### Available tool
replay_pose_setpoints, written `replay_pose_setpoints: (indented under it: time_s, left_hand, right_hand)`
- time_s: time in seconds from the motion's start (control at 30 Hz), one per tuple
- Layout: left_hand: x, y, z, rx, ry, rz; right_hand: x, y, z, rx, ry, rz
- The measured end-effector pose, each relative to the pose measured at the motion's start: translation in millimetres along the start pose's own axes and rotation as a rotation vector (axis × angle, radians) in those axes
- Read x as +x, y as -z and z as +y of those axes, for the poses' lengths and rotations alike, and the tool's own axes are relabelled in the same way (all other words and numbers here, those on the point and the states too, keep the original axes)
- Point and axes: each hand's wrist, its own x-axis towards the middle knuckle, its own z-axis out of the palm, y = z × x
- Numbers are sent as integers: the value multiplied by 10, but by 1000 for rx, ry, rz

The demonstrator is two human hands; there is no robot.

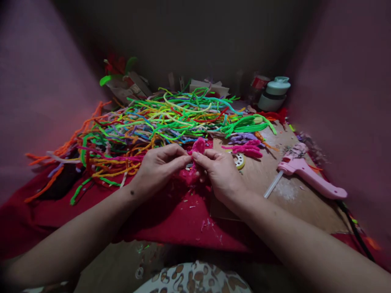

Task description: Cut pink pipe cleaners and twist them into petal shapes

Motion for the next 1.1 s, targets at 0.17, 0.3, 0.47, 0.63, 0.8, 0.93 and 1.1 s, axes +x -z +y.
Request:
replay_pose_setpoints:
  time_s: [0.17,0.3,0.47,0.63,0.8,0.93,1.1]
  left_hand:
    - [18,-49,9,-510,408,-132]
    - [15,-111,-35,-591,456,-157]
    - [20,-97,-48,-648,438,-191]
    - [35,-55,-14,-534,355,-174]
    - [54,-71,-8,-511,225,-55]
    - [50,-92,-51,-304,139,6]
    - [-20,-112,-127,204,-242,90]
  right_hand:
    - [27,18,16,95,39,35]
    - [35,23,25,98,56,12]
    - [50,49,-50,82,117,-16]
    - [80,74,-52,73,49,-12]
    - [91,78,-30,67,-14,-51]
    - [68,85,-49,-66,-8,-40]
    - [39,66,-89,-179,-58,-30]
